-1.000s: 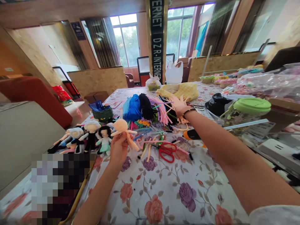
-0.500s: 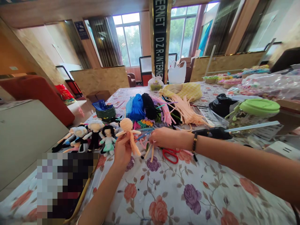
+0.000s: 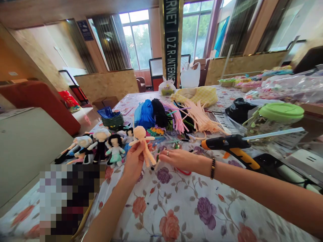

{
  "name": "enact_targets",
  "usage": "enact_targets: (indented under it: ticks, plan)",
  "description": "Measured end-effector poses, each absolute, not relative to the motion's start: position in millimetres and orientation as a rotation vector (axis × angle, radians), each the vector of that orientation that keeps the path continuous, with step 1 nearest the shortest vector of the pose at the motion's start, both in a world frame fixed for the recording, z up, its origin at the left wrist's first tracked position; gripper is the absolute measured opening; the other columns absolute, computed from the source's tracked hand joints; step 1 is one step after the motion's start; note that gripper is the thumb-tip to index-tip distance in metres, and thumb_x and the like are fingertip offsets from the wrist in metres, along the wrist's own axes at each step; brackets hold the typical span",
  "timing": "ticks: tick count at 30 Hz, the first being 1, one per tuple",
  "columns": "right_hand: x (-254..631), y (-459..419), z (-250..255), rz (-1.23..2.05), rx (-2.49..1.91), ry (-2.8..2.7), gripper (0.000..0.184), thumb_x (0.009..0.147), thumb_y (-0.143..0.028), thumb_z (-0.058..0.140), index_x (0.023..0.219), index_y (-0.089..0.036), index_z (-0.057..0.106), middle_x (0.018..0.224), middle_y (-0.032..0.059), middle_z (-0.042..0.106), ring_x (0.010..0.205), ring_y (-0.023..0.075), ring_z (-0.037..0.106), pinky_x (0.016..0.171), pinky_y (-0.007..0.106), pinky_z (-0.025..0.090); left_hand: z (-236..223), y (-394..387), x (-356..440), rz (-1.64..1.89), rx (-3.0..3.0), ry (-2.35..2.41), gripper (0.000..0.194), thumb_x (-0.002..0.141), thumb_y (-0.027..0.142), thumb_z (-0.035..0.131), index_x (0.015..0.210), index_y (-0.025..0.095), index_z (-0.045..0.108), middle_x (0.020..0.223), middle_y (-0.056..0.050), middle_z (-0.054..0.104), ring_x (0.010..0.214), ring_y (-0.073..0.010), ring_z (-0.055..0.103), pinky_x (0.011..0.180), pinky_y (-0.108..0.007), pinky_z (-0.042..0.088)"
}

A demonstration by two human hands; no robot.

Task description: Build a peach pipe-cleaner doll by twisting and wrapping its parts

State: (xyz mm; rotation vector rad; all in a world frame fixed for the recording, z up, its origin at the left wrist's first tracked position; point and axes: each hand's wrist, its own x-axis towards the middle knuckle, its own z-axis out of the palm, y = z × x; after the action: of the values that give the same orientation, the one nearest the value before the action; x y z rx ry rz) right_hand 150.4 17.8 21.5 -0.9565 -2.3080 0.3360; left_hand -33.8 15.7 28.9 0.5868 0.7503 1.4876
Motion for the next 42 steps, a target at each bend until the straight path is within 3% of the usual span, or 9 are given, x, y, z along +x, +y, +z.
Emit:
enact_targets:
  ticks: [4, 10, 15, 18, 21, 26, 33, 37, 42]
  plan:
    - [157, 7, 15, 0.590, -1.036, -2.010, 0.015, 0.093, -0.029, 0.038, 0.097, -0.021, 0.050, 0.092, 0.0065, 0.069, 0.081, 0.0162, 0.066, 0.071, 0.031, 0.053, 28, 15, -34, 1.459, 0.638, 0.741, 0.023, 0.062, 0.012, 0.075, 0.083, 0.013, 0.067, 0.085, -0.004, 0.071, 0.079, -0.0141, 0.067, 0.078, -0.025, 0.050]
    - [163, -7, 20, 0.848, -0.981, -1.296, 0.016, 0.089, -0.038, 0.047, 0.086, -0.025, 0.039, 0.084, 0.0010, 0.065, 0.074, 0.0149, 0.063, 0.071, 0.033, 0.053, 28, 11, -30, 1.359, 0.697, 0.742, 0.030, 0.056, 0.009, 0.077, 0.084, 0.012, 0.068, 0.086, -0.006, 0.071, 0.080, -0.0155, 0.067, 0.078, -0.025, 0.050]
    - [178, -6, 29, 0.751, -0.998, -1.279, 0.014, 0.086, -0.037, 0.052, 0.095, -0.026, 0.048, 0.070, -0.0036, 0.056, 0.065, 0.0133, 0.056, 0.066, 0.029, 0.049, 32, 1, -22, 1.135, 0.866, 0.735, 0.028, 0.058, 0.017, 0.079, 0.084, 0.012, 0.069, 0.080, -0.005, 0.069, 0.066, -0.0132, 0.065, 0.063, -0.021, 0.051]
    - [183, -7, 36, 0.752, -1.082, -1.394, 0.020, 0.085, -0.041, 0.053, 0.097, -0.026, 0.058, 0.075, -0.0016, 0.057, 0.066, 0.0134, 0.055, 0.059, 0.027, 0.047, 35, -9, -17, 1.022, 0.952, 0.728, 0.026, 0.060, 0.020, 0.078, 0.083, 0.012, 0.070, 0.071, -0.003, 0.067, 0.056, -0.0103, 0.061, 0.054, -0.019, 0.048]
    - [181, -10, 44, 0.845, -1.085, -1.459, 0.027, 0.079, -0.044, 0.059, 0.096, -0.024, 0.066, 0.087, 0.0021, 0.059, 0.076, 0.0152, 0.057, 0.061, 0.026, 0.049, 36, -17, -11, 0.923, 0.974, 0.721, 0.025, 0.059, 0.021, 0.078, 0.081, 0.013, 0.070, 0.069, -0.004, 0.066, 0.055, -0.0120, 0.060, 0.052, -0.021, 0.049]
    - [174, -19, 47, 1.015, -1.049, -1.394, 0.028, 0.070, -0.042, 0.069, 0.088, -0.022, 0.073, 0.092, 0.0042, 0.055, 0.073, 0.0137, 0.057, 0.055, 0.024, 0.050, 32, -23, -3, 0.834, 1.056, 0.721, 0.023, 0.061, 0.021, 0.077, 0.082, 0.013, 0.071, 0.074, -0.006, 0.069, 0.060, -0.0144, 0.063, 0.060, -0.027, 0.054]
    - [176, -20, 38, 0.782, -0.991, -1.339, 0.011, 0.069, -0.034, 0.072, 0.069, -0.024, 0.075, 0.080, 0.0035, 0.059, 0.077, 0.0149, 0.056, 0.062, 0.026, 0.047, 24, -26, -2, 0.802, 1.205, 0.774, 0.022, 0.063, 0.022, 0.077, 0.084, 0.017, 0.073, 0.078, -0.003, 0.072, 0.068, -0.0137, 0.065, 0.069, -0.025, 0.054]
    - [178, -16, 39, 0.693, -1.059, -1.385, 0.017, 0.072, -0.033, 0.067, 0.062, -0.020, 0.068, 0.079, 0.0033, 0.059, 0.076, 0.0155, 0.056, 0.062, 0.026, 0.045, 24, -27, -2, 0.782, 1.211, 0.783, 0.024, 0.063, 0.023, 0.077, 0.085, 0.017, 0.074, 0.079, -0.002, 0.072, 0.069, -0.0136, 0.065, 0.070, -0.025, 0.054]
    - [184, -7, 32, 0.364, -1.298, -1.535, 0.021, 0.082, -0.031, 0.051, 0.067, -0.019, 0.058, 0.073, 0.0029, 0.057, 0.067, 0.0153, 0.053, 0.063, 0.028, 0.041, 29, -25, -3, 0.801, 1.061, 0.746, 0.025, 0.061, 0.020, 0.078, 0.085, 0.015, 0.073, 0.075, -0.003, 0.071, 0.063, -0.0122, 0.064, 0.064, -0.024, 0.054]
